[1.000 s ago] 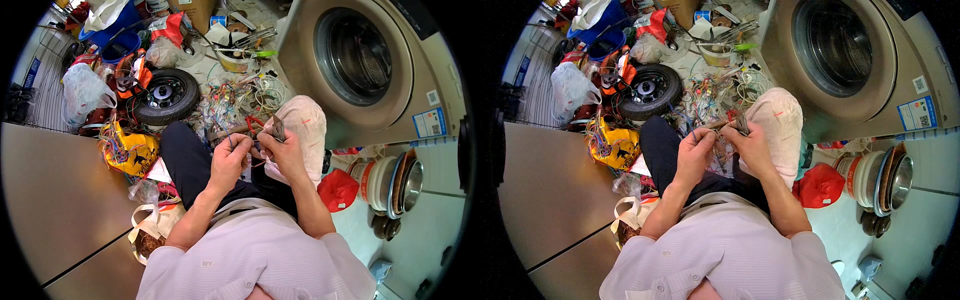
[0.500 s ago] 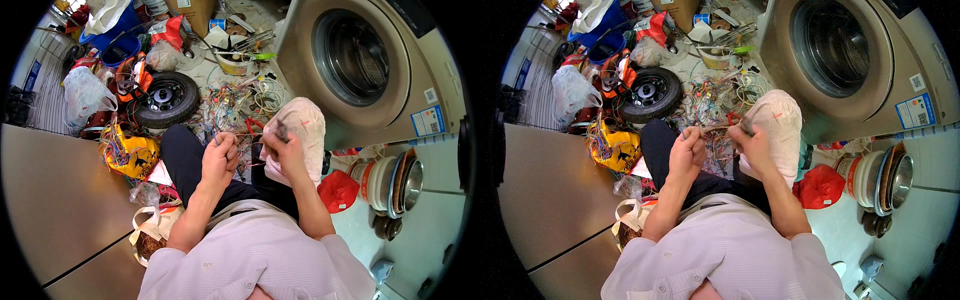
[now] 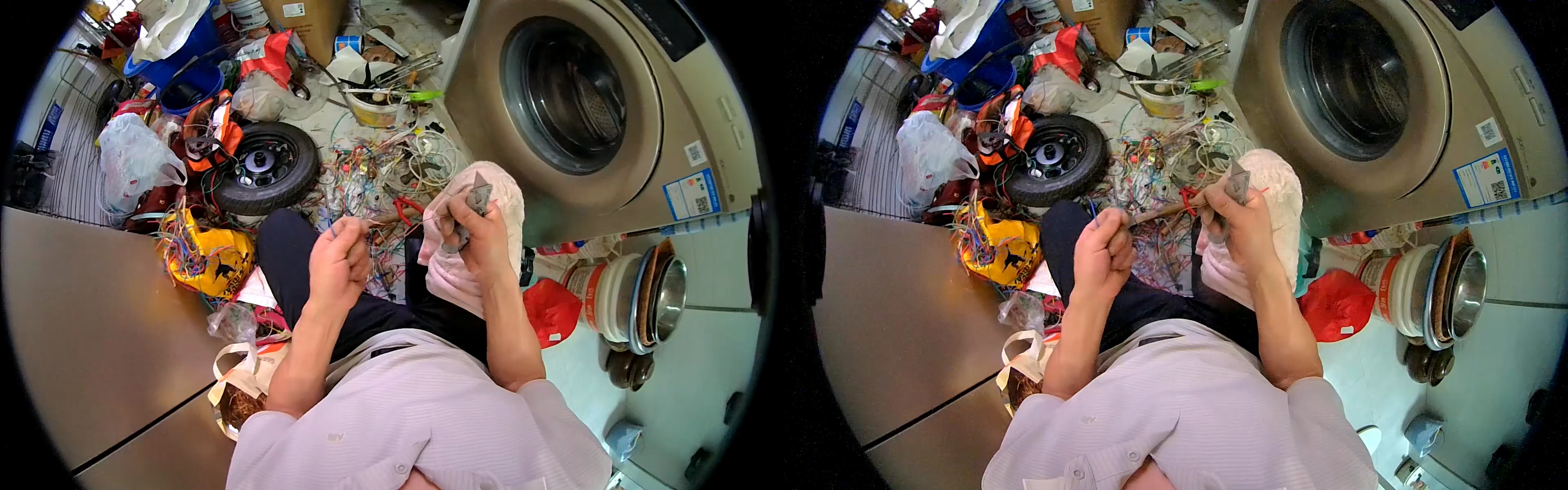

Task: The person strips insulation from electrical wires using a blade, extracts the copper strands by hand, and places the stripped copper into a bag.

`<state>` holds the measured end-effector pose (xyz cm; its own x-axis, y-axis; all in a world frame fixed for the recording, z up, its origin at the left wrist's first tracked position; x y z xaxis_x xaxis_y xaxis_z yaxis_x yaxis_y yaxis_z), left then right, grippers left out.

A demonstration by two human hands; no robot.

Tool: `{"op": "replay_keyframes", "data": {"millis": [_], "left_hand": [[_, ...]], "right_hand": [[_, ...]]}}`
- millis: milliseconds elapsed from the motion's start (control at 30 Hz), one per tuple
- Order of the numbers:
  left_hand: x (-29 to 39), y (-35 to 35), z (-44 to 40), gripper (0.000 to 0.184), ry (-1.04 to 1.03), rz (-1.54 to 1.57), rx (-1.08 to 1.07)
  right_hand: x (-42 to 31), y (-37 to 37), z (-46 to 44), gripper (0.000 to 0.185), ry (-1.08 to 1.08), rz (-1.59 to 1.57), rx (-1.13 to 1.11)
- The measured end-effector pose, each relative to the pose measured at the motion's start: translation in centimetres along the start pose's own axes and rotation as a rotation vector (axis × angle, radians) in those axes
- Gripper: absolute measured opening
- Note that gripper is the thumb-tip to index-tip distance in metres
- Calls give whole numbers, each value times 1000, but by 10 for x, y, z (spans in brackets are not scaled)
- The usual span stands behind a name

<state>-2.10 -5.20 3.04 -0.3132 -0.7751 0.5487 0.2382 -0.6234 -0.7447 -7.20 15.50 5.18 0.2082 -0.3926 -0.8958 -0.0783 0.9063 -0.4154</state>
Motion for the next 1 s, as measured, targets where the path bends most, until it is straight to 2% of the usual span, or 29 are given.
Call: {"op": "replay_keyframes", "data": {"millis": [100,300,367,400,467,567,600,633,700,833,900,1000], "left_hand": [[-5,-16,-1,20,63,-3,-27],[-10,-22,9,16,52,-70,-20],[-2,-27,19,15,-31,-265,18],[1,-24,22,21,-24,-322,-7],[4,-17,25,19,-48,-341,32],[13,-2,36,16,-121,-386,134],[15,3,39,14,-138,-427,165],[16,8,42,14,-150,-418,183],[23,22,51,11,-208,-396,248],[39,36,71,9,-378,-280,322],[49,41,83,6,-423,-158,389],[60,58,97,7,-459,29,399]], "right_hand": [[8,-9,4,24,-91,21,-37],[25,-23,2,20,-185,3,-67],[25,-30,3,18,-185,244,-53],[27,-37,3,18,-195,245,-76],[27,-59,3,23,-89,421,-166],[26,-92,13,20,15,560,-252],[27,-96,15,18,-31,633,-292],[33,-101,15,18,-35,635,-315],[36,-116,14,18,251,647,-315],[53,-140,12,17,226,577,-410],[64,-149,10,16,79,641,-450],[72,-164,10,17,-20,561,-509]]}}
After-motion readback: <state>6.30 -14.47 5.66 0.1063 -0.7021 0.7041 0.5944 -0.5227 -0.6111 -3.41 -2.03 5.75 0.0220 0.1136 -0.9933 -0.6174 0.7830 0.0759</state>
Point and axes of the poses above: each hand's wrist, its own z-axis away from the middle knuckle, its own y-axis out of the back of the hand, x = y × z, the point moved 6 cm from there along -z, towards the middle knuckle, and after that the axes turned 4 degrees about z, right-handed, at the moved point
